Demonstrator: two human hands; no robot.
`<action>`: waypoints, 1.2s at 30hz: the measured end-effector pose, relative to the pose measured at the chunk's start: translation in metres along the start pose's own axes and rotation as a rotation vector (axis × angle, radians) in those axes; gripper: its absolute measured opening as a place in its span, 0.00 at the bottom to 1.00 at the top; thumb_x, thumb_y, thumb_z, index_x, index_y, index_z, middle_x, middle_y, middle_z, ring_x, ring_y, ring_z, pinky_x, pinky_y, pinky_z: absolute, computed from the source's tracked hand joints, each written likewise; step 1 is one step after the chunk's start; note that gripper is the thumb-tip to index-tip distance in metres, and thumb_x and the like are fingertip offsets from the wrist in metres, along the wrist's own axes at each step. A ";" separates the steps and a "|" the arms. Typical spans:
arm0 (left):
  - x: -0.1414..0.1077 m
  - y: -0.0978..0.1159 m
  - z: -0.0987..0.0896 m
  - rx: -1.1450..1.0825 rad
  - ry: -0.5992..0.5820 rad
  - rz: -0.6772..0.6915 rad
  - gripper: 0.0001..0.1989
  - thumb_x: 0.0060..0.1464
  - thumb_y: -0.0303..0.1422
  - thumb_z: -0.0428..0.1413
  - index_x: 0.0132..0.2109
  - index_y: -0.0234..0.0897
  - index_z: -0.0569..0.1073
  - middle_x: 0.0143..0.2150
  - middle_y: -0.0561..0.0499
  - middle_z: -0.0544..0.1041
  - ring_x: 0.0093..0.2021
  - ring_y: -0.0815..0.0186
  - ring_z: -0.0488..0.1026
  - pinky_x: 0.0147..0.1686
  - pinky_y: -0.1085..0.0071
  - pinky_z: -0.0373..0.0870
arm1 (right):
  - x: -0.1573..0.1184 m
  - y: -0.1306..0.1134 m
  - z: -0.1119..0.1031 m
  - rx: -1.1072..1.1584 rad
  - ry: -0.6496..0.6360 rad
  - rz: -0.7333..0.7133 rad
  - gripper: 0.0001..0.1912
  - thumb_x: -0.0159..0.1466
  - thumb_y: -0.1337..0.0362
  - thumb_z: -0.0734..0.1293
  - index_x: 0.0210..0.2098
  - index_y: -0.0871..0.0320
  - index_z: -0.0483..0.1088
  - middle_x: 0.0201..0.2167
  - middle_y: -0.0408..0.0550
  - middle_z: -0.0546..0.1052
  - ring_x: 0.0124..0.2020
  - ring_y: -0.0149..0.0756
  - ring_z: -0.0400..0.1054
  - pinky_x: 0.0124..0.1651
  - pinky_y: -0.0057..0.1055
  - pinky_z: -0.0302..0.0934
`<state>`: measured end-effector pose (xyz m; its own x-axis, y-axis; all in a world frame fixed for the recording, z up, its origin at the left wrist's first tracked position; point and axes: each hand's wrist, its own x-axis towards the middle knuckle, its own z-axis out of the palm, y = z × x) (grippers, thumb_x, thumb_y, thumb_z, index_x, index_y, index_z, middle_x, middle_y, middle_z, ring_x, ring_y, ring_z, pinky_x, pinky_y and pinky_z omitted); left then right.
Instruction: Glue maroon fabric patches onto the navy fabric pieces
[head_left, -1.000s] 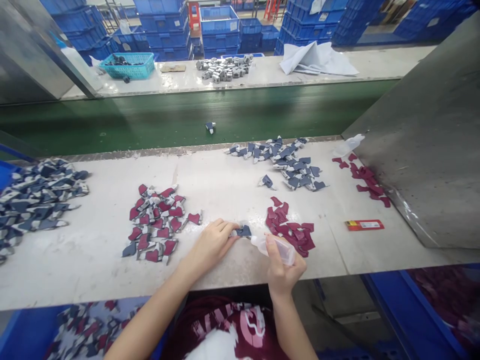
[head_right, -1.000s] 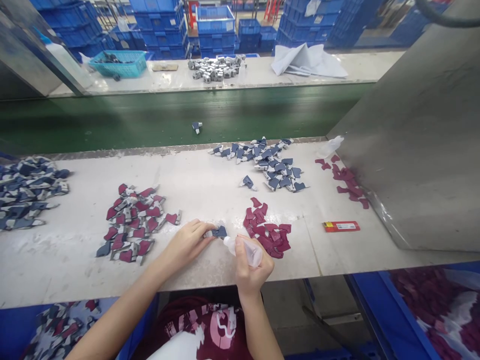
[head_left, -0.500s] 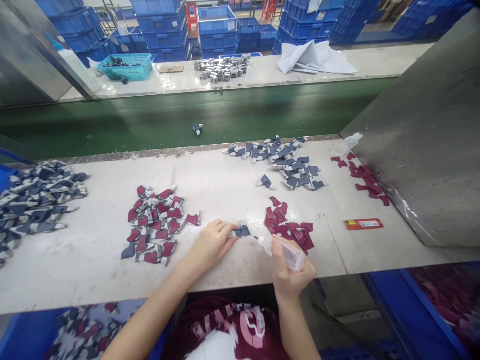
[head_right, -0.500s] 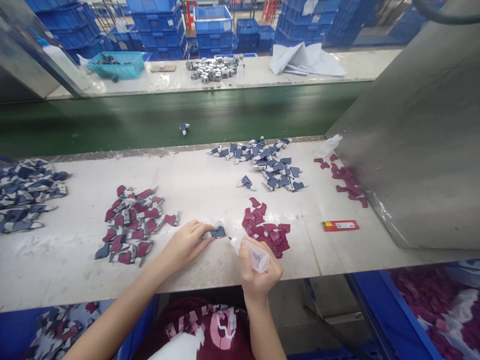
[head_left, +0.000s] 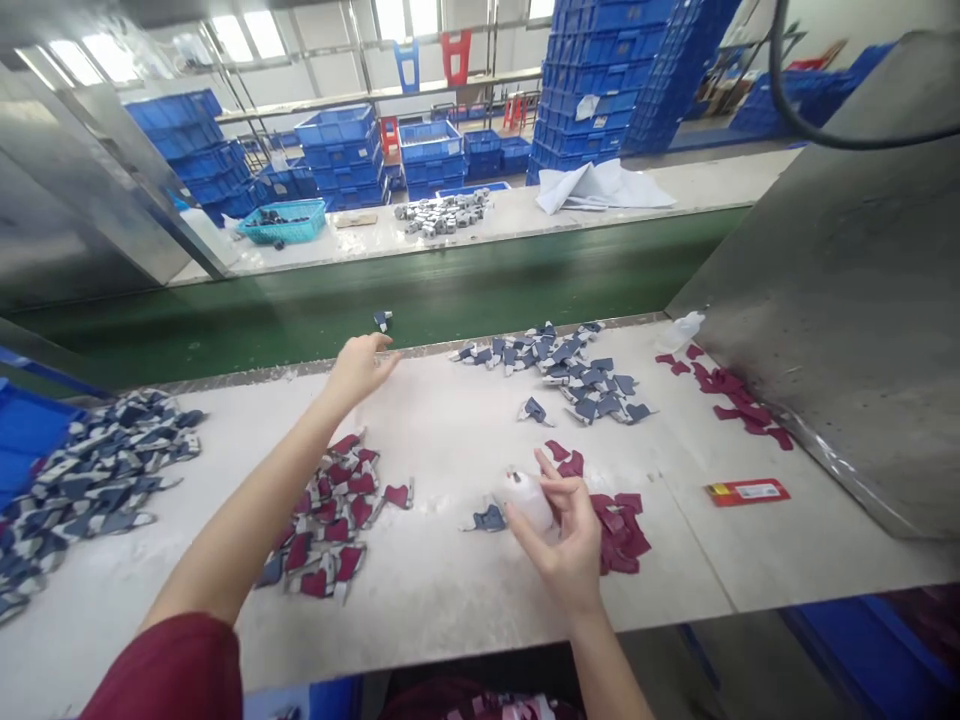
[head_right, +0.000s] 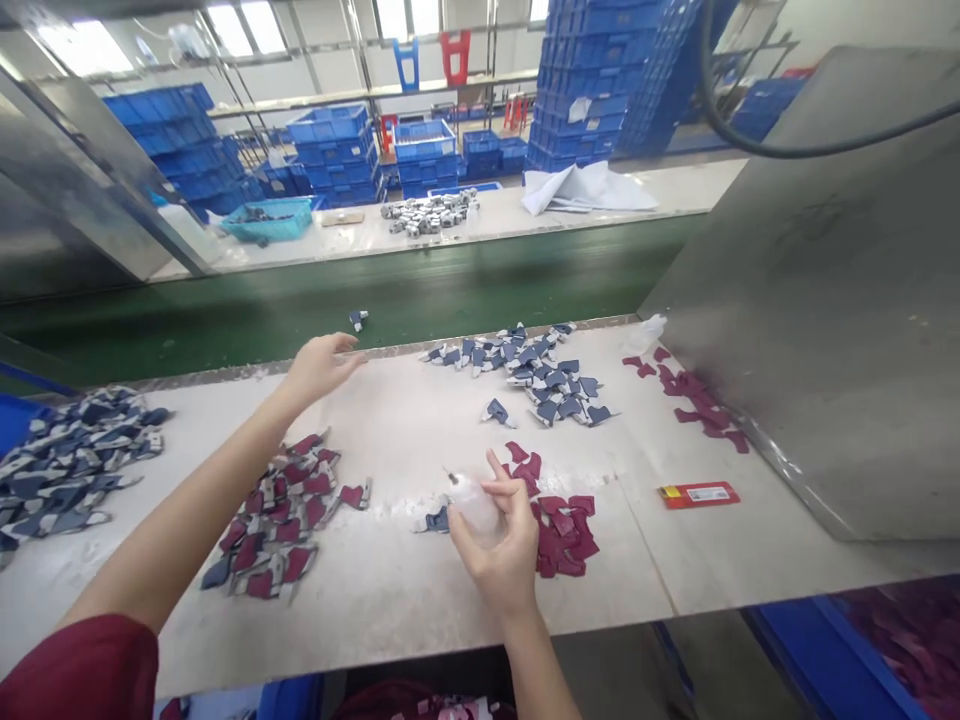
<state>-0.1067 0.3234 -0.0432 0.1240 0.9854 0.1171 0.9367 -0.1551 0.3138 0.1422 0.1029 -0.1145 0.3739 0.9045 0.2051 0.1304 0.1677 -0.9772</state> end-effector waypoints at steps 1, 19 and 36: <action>0.022 -0.008 0.004 0.016 0.017 -0.057 0.14 0.59 0.37 0.57 0.50 0.34 0.74 0.48 0.40 0.80 0.51 0.51 0.75 0.52 0.58 0.70 | 0.001 0.002 0.003 -0.019 -0.048 -0.010 0.15 0.57 0.60 0.73 0.38 0.55 0.65 0.43 0.60 0.82 0.63 0.54 0.67 0.51 0.44 0.72; 0.051 0.021 0.027 -0.048 -0.107 0.106 0.15 0.59 0.32 0.53 0.50 0.37 0.78 0.43 0.48 0.83 0.44 0.57 0.77 0.47 0.64 0.71 | 0.005 0.022 0.010 -0.410 -0.123 -0.082 0.20 0.59 0.55 0.75 0.48 0.54 0.71 0.48 0.54 0.78 0.56 0.50 0.70 0.53 0.44 0.71; -0.190 0.079 0.049 -0.132 -0.106 0.461 0.07 0.63 0.35 0.57 0.47 0.41 0.73 0.45 0.45 0.80 0.45 0.53 0.76 0.44 0.55 0.74 | 0.015 0.037 -0.045 -0.828 0.105 -0.114 0.19 0.69 0.51 0.63 0.44 0.57 0.80 0.35 0.55 0.75 0.40 0.48 0.65 0.43 0.45 0.64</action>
<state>-0.0398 0.1277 -0.0865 0.5550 0.8127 0.1773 0.7280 -0.5777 0.3692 0.1940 0.1046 -0.1450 0.3959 0.8513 0.3442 0.7885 -0.1231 -0.6025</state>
